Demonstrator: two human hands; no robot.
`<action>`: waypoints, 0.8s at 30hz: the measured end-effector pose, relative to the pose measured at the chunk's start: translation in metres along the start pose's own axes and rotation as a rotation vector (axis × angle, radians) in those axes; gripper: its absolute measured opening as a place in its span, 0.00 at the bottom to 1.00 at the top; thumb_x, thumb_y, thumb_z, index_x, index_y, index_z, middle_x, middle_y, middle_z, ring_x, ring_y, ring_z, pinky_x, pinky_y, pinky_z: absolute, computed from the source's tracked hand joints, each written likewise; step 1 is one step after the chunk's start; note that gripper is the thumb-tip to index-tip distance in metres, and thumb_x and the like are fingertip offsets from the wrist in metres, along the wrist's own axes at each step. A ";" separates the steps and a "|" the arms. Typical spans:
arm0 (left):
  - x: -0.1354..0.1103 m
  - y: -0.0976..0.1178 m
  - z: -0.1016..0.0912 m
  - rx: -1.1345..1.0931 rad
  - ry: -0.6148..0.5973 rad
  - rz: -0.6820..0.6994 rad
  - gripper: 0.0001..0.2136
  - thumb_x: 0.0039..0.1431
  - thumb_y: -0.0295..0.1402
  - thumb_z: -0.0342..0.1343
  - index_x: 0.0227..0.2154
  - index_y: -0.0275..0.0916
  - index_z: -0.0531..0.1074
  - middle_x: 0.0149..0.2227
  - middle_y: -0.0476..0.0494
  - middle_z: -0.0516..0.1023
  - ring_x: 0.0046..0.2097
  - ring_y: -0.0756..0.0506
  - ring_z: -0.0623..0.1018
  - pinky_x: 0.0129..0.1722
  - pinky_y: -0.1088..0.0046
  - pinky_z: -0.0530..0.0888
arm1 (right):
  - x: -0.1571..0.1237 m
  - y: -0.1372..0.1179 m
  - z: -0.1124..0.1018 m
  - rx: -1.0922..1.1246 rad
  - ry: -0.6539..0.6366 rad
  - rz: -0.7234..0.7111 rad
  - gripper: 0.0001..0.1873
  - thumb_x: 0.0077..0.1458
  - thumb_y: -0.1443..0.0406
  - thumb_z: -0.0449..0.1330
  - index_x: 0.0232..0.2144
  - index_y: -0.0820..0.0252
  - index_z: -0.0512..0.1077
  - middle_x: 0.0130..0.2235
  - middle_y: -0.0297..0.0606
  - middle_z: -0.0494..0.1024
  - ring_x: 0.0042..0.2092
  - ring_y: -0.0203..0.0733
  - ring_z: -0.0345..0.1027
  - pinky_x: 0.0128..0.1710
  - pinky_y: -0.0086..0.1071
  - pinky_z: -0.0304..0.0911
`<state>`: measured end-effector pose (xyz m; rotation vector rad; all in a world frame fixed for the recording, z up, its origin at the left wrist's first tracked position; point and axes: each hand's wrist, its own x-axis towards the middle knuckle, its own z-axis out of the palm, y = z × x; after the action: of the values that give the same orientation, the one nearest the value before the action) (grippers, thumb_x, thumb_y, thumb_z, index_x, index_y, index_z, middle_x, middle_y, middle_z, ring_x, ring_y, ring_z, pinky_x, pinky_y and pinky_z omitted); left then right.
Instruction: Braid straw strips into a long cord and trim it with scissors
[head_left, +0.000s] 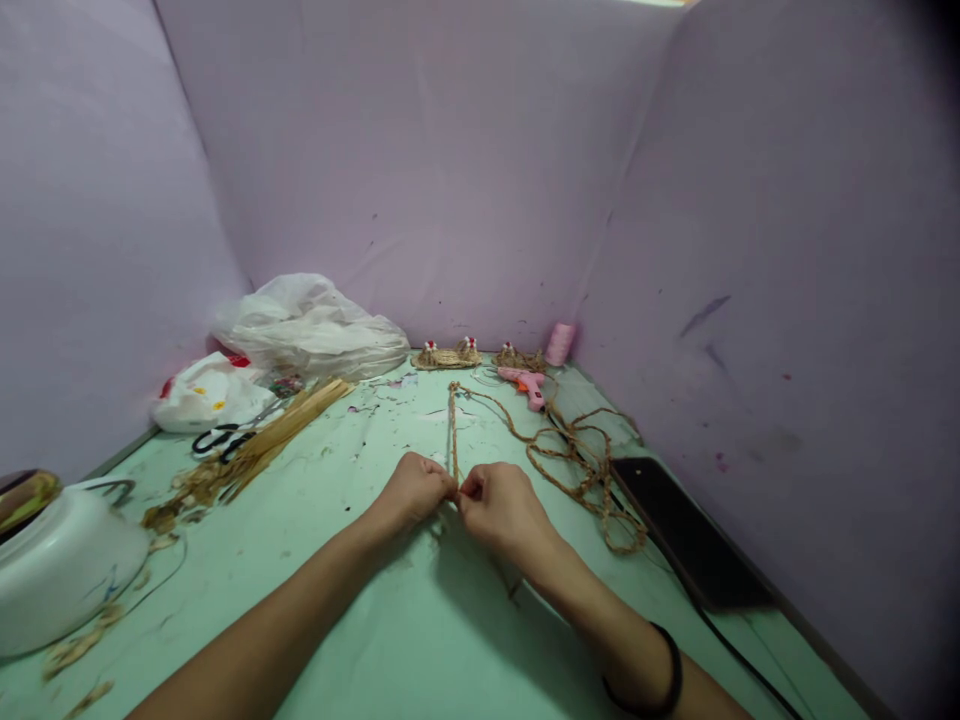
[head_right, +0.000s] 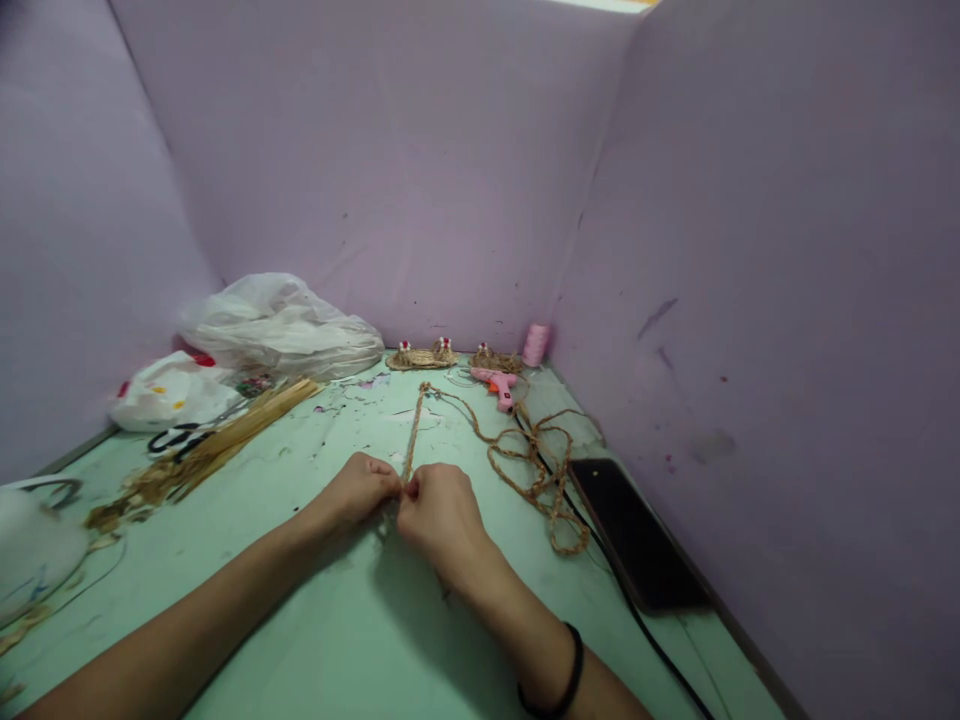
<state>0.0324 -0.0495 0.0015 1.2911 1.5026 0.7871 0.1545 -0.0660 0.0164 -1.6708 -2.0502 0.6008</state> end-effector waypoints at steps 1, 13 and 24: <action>-0.001 0.002 0.000 -0.039 0.010 -0.030 0.10 0.33 0.24 0.49 0.07 0.37 0.54 0.08 0.57 0.48 0.15 0.58 0.49 0.16 0.78 0.45 | -0.003 -0.002 0.002 -0.017 0.002 -0.030 0.08 0.40 0.69 0.54 0.18 0.63 0.73 0.21 0.42 0.75 0.22 0.34 0.60 0.21 0.27 0.45; 0.000 0.004 -0.019 -0.157 -0.205 -0.099 0.05 0.33 0.30 0.55 0.15 0.35 0.64 0.08 0.57 0.55 0.11 0.58 0.49 0.12 0.78 0.43 | 0.019 0.020 -0.014 0.330 -0.071 0.093 0.14 0.45 0.60 0.55 0.16 0.64 0.71 0.18 0.38 0.72 0.21 0.33 0.60 0.21 0.26 0.52; 0.002 -0.001 -0.018 -0.156 -0.266 -0.065 0.05 0.33 0.31 0.53 0.15 0.35 0.65 0.08 0.56 0.56 0.11 0.58 0.49 0.11 0.78 0.43 | 0.014 0.005 -0.002 0.941 -0.384 0.362 0.08 0.43 0.73 0.53 0.15 0.65 0.64 0.11 0.27 0.59 0.13 0.25 0.49 0.14 0.21 0.46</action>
<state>0.0155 -0.0459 0.0058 1.1741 1.2395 0.6488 0.1571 -0.0517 0.0155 -1.3633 -1.2652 1.7782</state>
